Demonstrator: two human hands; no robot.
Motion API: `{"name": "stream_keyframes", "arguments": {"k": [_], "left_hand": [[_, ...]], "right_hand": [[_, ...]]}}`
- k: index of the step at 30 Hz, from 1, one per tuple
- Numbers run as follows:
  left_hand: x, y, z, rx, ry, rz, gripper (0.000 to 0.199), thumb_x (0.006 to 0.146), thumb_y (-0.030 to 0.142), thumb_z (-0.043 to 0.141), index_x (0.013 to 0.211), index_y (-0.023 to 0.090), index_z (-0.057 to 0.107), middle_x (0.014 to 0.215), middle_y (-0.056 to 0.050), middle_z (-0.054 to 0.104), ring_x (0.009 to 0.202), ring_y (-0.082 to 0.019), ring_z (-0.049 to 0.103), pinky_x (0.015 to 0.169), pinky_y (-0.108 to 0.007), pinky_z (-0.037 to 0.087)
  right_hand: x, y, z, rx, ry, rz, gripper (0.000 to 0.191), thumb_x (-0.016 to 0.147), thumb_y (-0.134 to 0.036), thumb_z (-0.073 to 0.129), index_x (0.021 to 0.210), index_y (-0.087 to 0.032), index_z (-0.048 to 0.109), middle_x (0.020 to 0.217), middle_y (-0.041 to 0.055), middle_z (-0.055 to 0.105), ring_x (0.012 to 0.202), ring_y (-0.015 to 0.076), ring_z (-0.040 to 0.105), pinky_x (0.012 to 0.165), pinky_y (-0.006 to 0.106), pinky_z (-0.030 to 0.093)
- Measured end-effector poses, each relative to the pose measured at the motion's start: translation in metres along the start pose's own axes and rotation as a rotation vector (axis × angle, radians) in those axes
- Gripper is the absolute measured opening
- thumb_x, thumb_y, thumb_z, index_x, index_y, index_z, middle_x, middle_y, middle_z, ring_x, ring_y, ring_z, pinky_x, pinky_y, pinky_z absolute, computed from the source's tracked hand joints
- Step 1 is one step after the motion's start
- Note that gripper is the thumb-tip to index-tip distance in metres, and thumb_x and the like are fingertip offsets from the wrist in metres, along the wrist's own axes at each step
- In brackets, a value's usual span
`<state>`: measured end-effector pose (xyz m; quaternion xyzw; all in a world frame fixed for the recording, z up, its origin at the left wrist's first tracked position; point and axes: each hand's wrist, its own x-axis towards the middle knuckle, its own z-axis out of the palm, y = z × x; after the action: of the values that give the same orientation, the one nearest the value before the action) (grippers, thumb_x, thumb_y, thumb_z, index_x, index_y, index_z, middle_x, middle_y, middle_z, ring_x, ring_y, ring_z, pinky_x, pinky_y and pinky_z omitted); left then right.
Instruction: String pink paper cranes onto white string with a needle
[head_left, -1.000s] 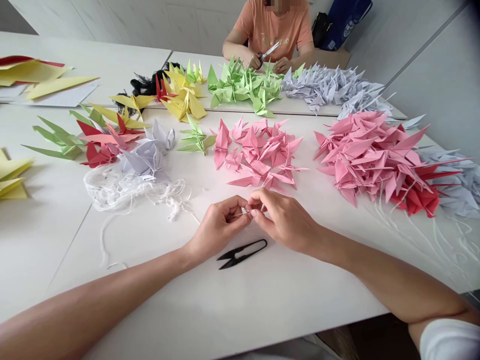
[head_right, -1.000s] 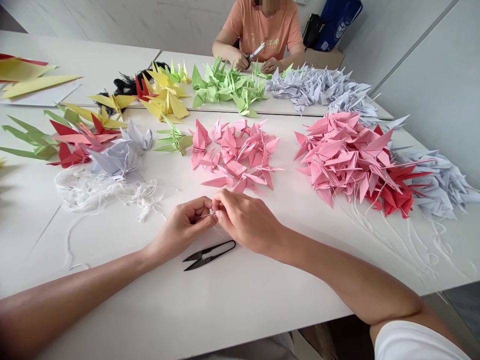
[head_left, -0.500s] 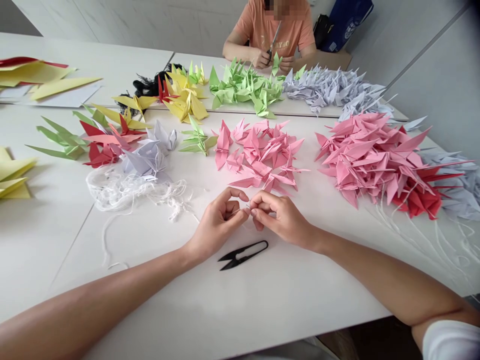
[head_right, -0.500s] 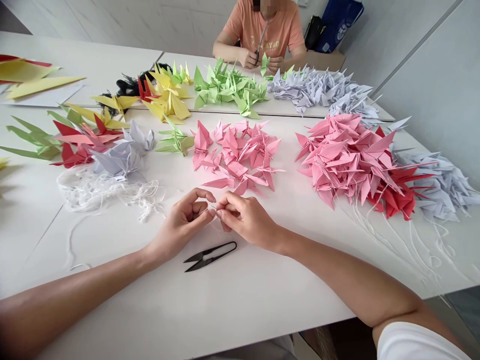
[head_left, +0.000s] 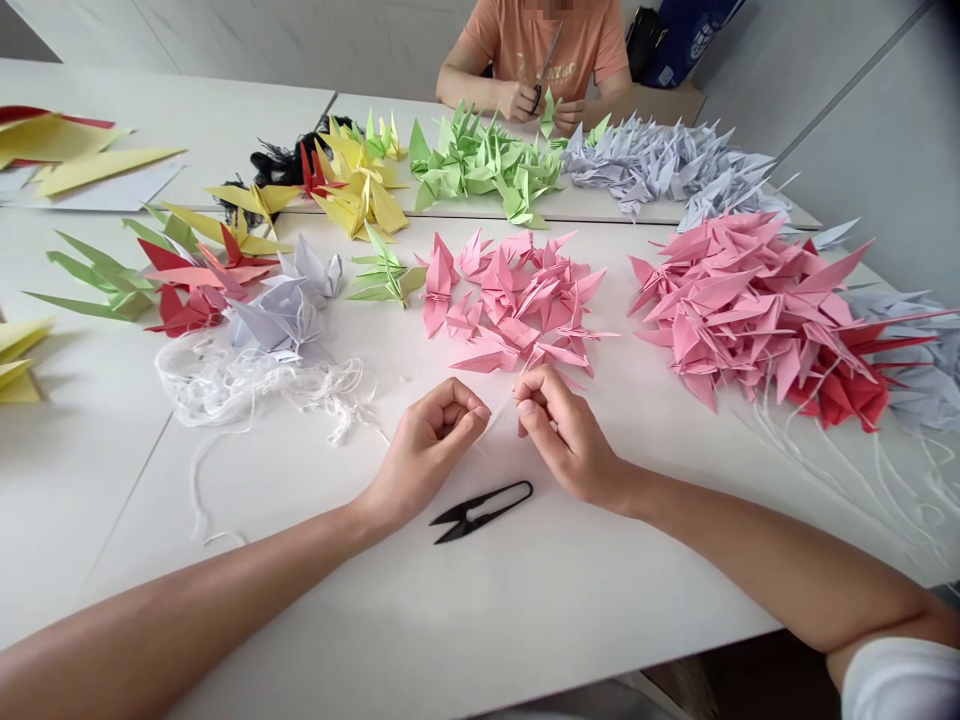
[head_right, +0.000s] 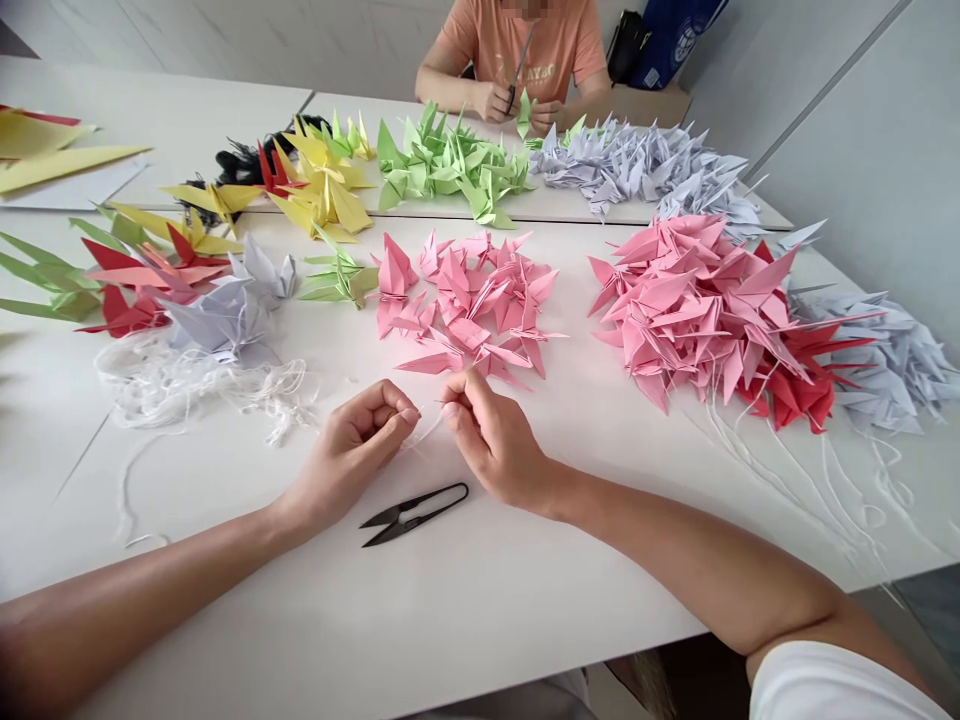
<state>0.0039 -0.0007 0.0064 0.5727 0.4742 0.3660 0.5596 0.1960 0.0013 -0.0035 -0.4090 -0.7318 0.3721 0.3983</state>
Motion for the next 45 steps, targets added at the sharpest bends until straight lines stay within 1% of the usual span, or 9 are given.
{"name": "stream_keyframes", "arguments": {"k": [4,10,15,19,24,30,33,37,45], "left_hand": [[0.000,0.000,0.001,0.026,0.000,0.021,0.024,0.097,0.038,0.057,0.083,0.019,0.052,0.057,0.009,0.032,0.051,-0.008,0.023,0.048,-0.023,0.018],[0.000,-0.005,0.000,0.036,-0.037,0.050,0.025,0.098,0.039,0.057,0.084,0.018,0.054,0.062,0.007,0.040,0.055,-0.008,0.029,0.050,-0.022,0.021],[0.000,-0.004,0.001,0.049,-0.044,0.061,0.025,0.099,0.037,0.057,0.083,0.017,0.054,0.063,0.007,0.041,0.058,-0.008,0.031,0.052,-0.022,0.023],[0.000,-0.004,0.001,0.064,-0.045,0.058,0.025,0.099,0.037,0.057,0.083,0.017,0.054,0.065,0.006,0.044,0.057,-0.008,0.032,0.051,-0.022,0.024],[0.000,-0.003,0.002,0.085,-0.054,0.051,0.026,0.099,0.038,0.057,0.083,0.017,0.053,0.065,0.006,0.043,0.057,-0.008,0.031,0.051,-0.023,0.024],[0.000,-0.003,0.001,0.091,-0.051,0.043,0.023,0.099,0.036,0.054,0.085,0.018,0.054,0.063,0.008,0.037,0.057,-0.008,0.030,0.051,-0.023,0.024],[-0.001,-0.003,0.001,0.098,-0.037,0.044,0.022,0.100,0.035,0.053,0.086,0.019,0.053,0.061,0.009,0.030,0.055,-0.008,0.025,0.050,-0.023,0.022],[-0.001,-0.003,0.001,0.104,-0.028,0.042,0.022,0.101,0.034,0.051,0.085,0.019,0.052,0.061,0.009,0.030,0.055,-0.008,0.024,0.050,-0.023,0.022],[0.001,-0.003,0.003,0.094,-0.086,0.041,0.019,0.098,0.032,0.055,0.087,0.017,0.058,0.063,0.007,0.037,0.058,-0.009,0.030,0.053,-0.023,0.025]], "right_hand": [[-0.002,-0.003,0.001,-0.156,-0.003,-0.072,0.002,0.099,-0.022,0.051,0.100,-0.022,0.052,0.066,-0.0065,0.046,0.053,0.0098,0.043,0.055,0.023,0.038],[-0.003,0.003,0.006,-0.302,0.061,-0.147,0.009,0.099,-0.021,0.054,0.104,-0.021,0.061,0.075,-0.0016,0.065,0.060,0.0113,0.057,0.061,0.023,0.046],[-0.003,0.008,0.007,-0.386,0.108,-0.213,0.008,0.099,-0.022,0.057,0.102,-0.022,0.064,0.080,0.0009,0.071,0.066,0.0137,0.064,0.064,0.025,0.051],[-0.001,0.007,0.005,-0.460,0.111,-0.266,0.009,0.099,-0.020,0.055,0.094,-0.022,0.063,0.080,0.0021,0.073,0.067,0.0143,0.064,0.062,0.026,0.050],[-0.002,0.005,0.004,-0.411,0.101,-0.285,0.014,0.093,-0.011,0.054,0.085,-0.021,0.058,0.076,0.0013,0.070,0.066,0.0134,0.060,0.059,0.024,0.044],[-0.001,0.006,0.005,-0.312,0.135,-0.253,0.013,0.090,-0.011,0.055,0.081,-0.021,0.056,0.069,-0.0024,0.060,0.058,0.0099,0.048,0.055,0.022,0.038],[0.000,0.007,0.005,-0.274,0.148,-0.257,0.010,0.089,-0.011,0.057,0.086,-0.020,0.057,0.068,-0.0043,0.055,0.057,0.0087,0.045,0.054,0.021,0.037],[-0.001,0.008,0.005,-0.261,0.152,-0.236,0.010,0.088,-0.016,0.063,0.097,-0.020,0.059,0.066,-0.0064,0.047,0.054,0.0080,0.042,0.054,0.021,0.037],[0.000,0.009,0.007,-0.247,0.175,-0.301,0.009,0.094,-0.013,0.061,0.089,-0.021,0.060,0.070,-0.0040,0.061,0.054,0.0076,0.044,0.054,0.021,0.037]]}}
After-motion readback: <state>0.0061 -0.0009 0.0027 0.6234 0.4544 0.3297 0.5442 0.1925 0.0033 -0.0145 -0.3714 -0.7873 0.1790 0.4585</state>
